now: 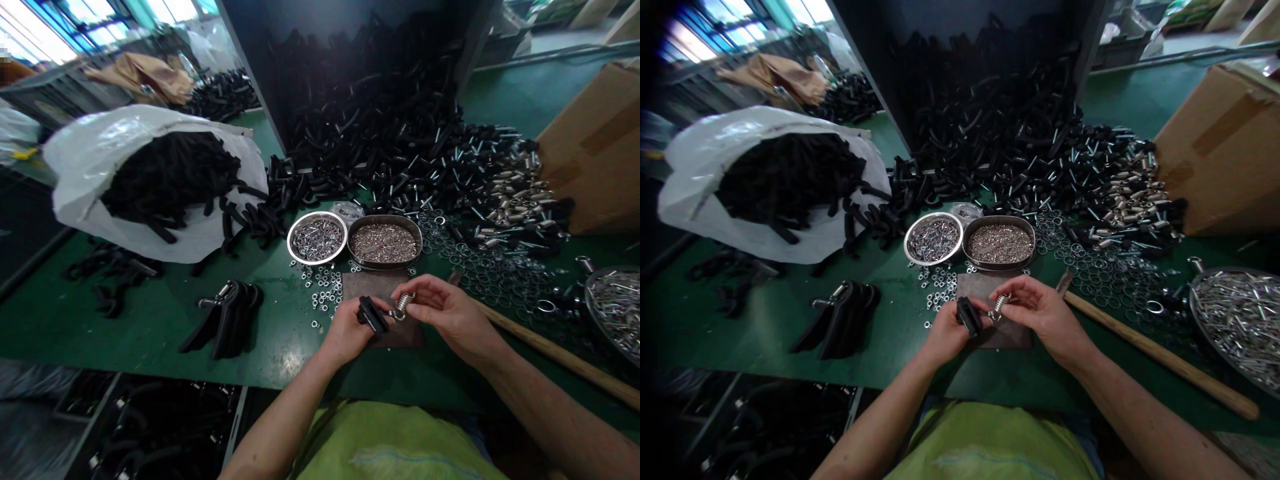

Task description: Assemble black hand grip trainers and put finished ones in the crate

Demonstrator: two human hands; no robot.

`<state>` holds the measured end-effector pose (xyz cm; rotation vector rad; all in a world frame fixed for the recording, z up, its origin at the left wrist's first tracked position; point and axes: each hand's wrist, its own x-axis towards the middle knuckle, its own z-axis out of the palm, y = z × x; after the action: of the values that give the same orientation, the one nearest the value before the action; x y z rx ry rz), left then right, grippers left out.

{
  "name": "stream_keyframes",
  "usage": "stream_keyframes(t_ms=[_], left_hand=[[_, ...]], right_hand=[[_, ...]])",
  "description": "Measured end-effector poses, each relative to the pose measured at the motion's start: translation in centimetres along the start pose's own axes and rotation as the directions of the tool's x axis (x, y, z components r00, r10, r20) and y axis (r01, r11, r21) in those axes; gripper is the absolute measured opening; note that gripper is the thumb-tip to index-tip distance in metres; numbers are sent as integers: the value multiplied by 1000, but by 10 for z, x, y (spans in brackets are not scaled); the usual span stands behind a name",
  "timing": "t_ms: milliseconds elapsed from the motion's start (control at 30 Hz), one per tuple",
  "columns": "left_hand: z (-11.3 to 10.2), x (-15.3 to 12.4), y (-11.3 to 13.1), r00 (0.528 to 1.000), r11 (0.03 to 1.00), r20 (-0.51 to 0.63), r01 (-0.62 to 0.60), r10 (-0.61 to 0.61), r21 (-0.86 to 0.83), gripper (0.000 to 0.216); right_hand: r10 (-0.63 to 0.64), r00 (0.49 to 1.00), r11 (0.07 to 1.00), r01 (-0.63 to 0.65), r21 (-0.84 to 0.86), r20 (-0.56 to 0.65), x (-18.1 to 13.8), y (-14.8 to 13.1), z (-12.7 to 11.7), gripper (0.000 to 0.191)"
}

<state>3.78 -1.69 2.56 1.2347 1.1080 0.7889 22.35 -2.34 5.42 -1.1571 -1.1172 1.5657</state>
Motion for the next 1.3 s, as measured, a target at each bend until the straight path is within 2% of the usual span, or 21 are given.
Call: stream_keyframes(t_ms=[100, 200, 367, 500, 600, 667, 733, 800, 900, 1000, 1200, 1300], left_hand=[[6, -6, 8, 977, 971, -78, -186, 199, 152, 7], [8, -13, 11, 959, 949, -75, -256, 273, 183, 14], [12, -16, 7, 967, 959, -93, -216, 235, 184, 16], [17, -15, 2, 965, 971, -172, -170, 199, 168, 9], [20, -12, -1, 975, 997, -207, -70, 77, 39, 6], [21, -9, -3, 983, 981, -150, 83, -109, -173, 21], [22, -6, -6, 960, 891, -31, 245, -278, -383, 35], [23, -4, -8, 932, 789, 82, 343, -353, -509, 41], [27, -1, -9, 912, 699, 203, 405, -357, -590, 41], [32, 0, -8, 906, 669, 261, 423, -334, -611, 40], [36, 2, -5, 916, 699, 256, 400, -308, -593, 39], [38, 1, -4, 922, 760, 242, 385, -301, -524, 41]], right_hand=[[-2, 1000, 999, 3, 51, -19, 1, 3, 3, 19], [-28, 998, 998, 31, 62, -52, 2, 5, 4, 20], [-36, 999, 999, 36, -38, -1, 5, 0, 1, 28], [40, 998, 991, -35, -126, 39, 8, -1, 0, 28], [46, 999, 982, -46, -183, -4, 10, 0, -2, 24], [-56, 995, 963, 33, -269, -79, 10, -2, -4, 20], [-165, 978, 920, 106, -377, -129, 7, -8, -6, 16], [-226, 965, 876, 142, -461, -131, 4, -14, -6, 13], [-255, 964, 848, 184, -497, -80, -1, -21, -1, 10], [-250, 967, 850, 198, -489, -42, -2, -21, 5, 9], [-226, 974, 837, 191, -512, -7, 0, -16, 8, 10], [-226, 974, 814, 194, -547, 8, 3, -12, 7, 8]])
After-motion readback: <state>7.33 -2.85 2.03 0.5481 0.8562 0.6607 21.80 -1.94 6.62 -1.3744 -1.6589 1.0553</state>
